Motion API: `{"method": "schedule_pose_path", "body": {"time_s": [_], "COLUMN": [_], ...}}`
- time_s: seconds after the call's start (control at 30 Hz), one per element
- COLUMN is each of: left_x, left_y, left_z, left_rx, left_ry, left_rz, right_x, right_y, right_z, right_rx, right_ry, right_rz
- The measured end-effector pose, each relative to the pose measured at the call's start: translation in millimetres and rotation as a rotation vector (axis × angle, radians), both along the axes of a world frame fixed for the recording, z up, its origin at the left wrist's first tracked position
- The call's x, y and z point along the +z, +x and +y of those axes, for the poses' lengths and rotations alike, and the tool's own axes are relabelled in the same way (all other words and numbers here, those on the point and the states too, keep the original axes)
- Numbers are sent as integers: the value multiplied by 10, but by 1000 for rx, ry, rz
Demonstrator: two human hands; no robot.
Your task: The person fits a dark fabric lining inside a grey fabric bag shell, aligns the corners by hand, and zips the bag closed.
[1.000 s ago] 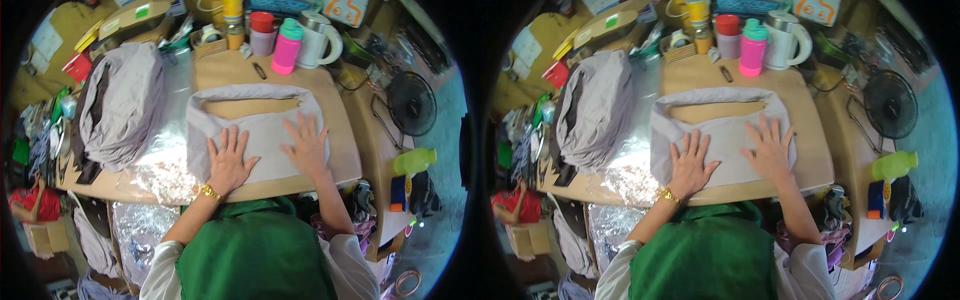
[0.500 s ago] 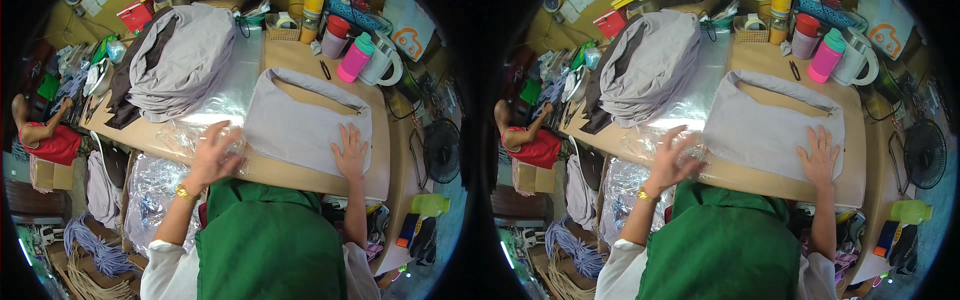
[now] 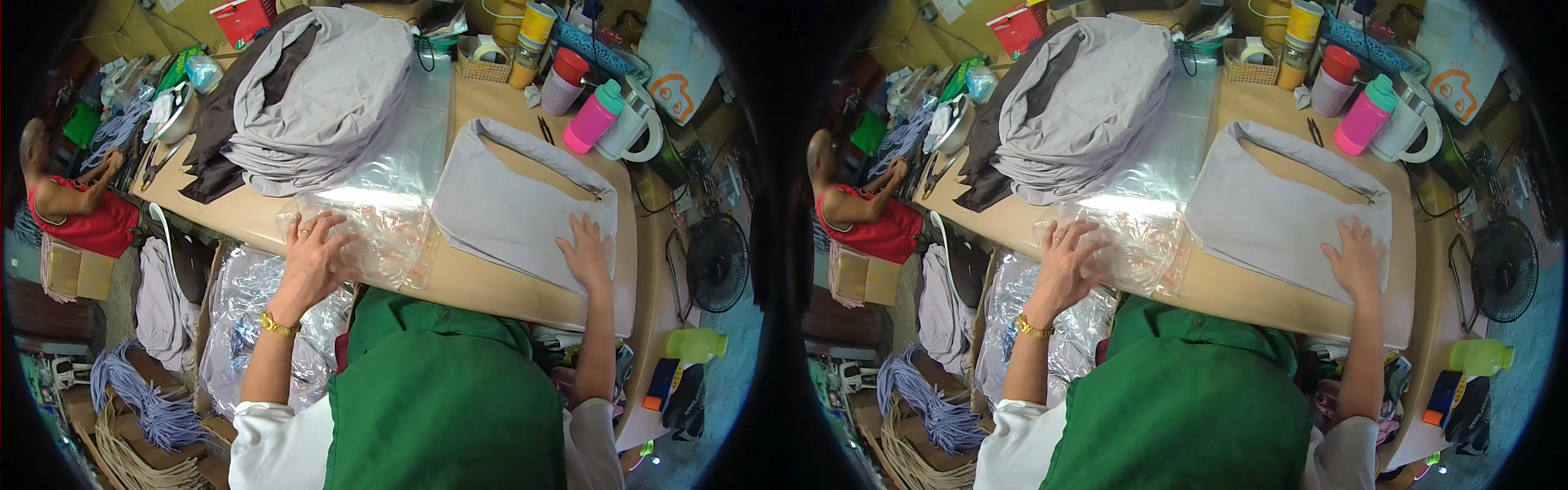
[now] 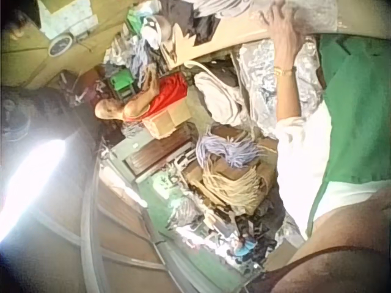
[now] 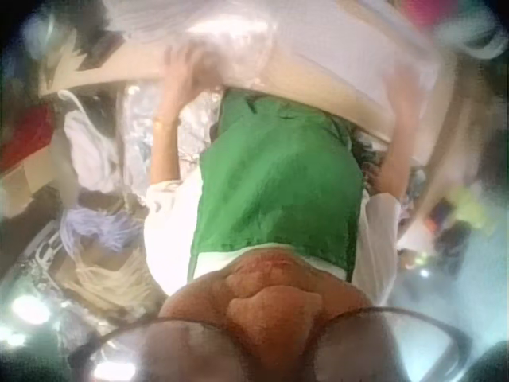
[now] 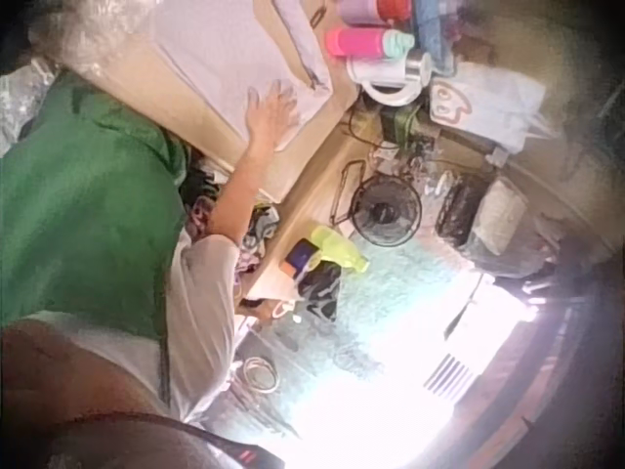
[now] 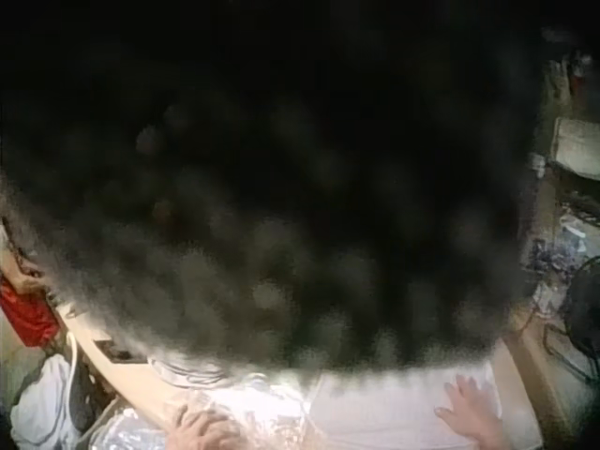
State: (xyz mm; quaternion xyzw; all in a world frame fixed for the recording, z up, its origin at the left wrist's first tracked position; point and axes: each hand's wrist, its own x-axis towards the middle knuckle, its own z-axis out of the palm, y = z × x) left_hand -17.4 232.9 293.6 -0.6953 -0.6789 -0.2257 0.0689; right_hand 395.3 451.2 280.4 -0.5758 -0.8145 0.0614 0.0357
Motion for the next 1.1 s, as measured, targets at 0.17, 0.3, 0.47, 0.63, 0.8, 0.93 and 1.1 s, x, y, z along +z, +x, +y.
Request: {"method": "schedule_pose_path", "body": {"time_s": [0.17,0.3,0.47,0.63,0.8,0.93,1.1], "left_x": [72,435,130,-356,-273,-249,395], "left_y": [43,352,425,54,421,129,285], "left_z": [25,181,366,869,637,565,-108], "left_rx": [59,67,-10,245,-144,210,-298], "left_ry": [215,583,119,256,-30,326,-1043], "left_rz": [-173,-267,-410,-133,-1123,-1984,-1136], "right_x": [497,318,598,553,662,799,850], "right_y": [-1814,-2481,-2607,-2587,-2363,-2416,-2479], "right_z": [-738,-713,-584,-851,-548,-366,-311], "right_rx": [663,856,860,973,789,814,808], "right_ry": [19,168,417,555,400,365,424], "right_rz": [583,672,794,752,754,767,754]}}
